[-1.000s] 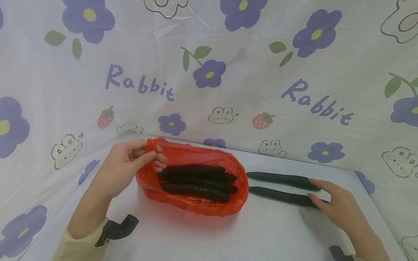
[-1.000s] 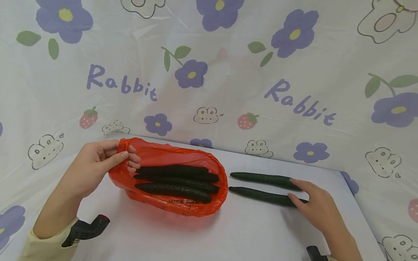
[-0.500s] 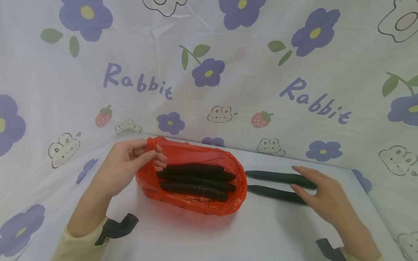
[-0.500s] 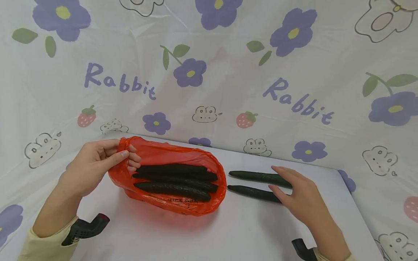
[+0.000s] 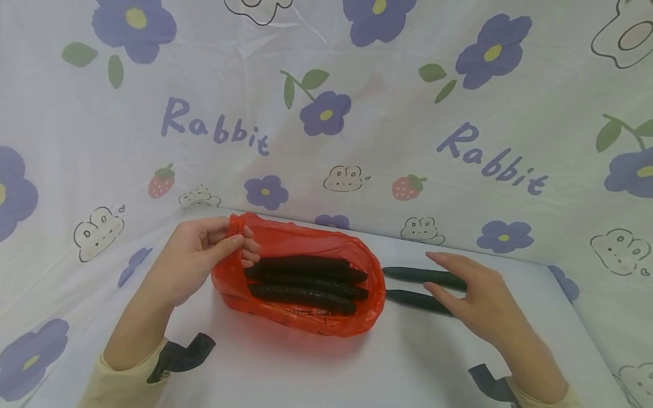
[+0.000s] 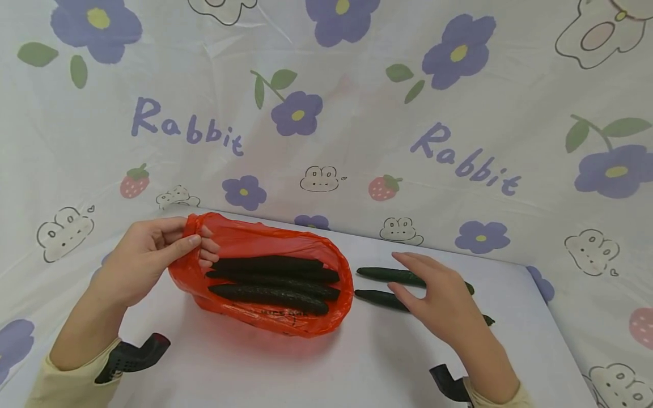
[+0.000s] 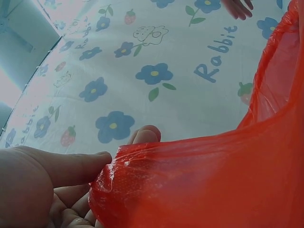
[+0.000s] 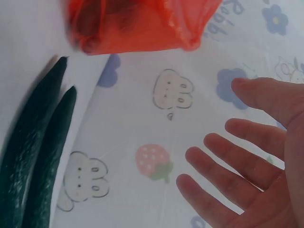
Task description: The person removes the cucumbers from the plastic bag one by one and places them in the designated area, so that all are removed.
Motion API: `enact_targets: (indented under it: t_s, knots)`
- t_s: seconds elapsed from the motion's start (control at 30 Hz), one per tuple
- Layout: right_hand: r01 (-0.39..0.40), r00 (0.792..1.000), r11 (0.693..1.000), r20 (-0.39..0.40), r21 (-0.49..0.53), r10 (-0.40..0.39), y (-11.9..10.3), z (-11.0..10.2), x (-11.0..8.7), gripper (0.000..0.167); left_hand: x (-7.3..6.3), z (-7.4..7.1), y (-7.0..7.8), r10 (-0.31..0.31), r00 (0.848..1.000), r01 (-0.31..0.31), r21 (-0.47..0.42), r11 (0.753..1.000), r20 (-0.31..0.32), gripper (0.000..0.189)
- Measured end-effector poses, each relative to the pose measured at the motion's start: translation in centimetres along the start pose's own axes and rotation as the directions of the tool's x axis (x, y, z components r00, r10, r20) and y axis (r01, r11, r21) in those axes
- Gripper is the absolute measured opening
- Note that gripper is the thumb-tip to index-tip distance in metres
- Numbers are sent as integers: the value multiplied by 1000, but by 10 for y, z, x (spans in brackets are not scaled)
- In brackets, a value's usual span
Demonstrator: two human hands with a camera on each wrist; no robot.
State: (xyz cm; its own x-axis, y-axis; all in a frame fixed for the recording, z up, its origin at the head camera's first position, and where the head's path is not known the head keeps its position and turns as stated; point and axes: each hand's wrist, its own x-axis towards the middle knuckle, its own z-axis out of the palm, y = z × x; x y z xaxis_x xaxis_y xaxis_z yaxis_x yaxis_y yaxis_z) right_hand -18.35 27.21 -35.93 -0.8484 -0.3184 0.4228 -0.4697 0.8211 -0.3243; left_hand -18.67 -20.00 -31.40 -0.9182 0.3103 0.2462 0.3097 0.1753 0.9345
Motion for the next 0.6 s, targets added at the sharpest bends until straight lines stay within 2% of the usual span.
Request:
enact_targets:
  t_s: [0.23,0.6]
  knots:
    - [78,996,997,-43,14,-77,-11,4,7,58,0,0,0,3,1000,-3,-4,1000,-2,16]
    - [97,995,995,-23,14,-96,-27,6,17,59,0,0,2,-10,1000,10,6,1000,-5,17]
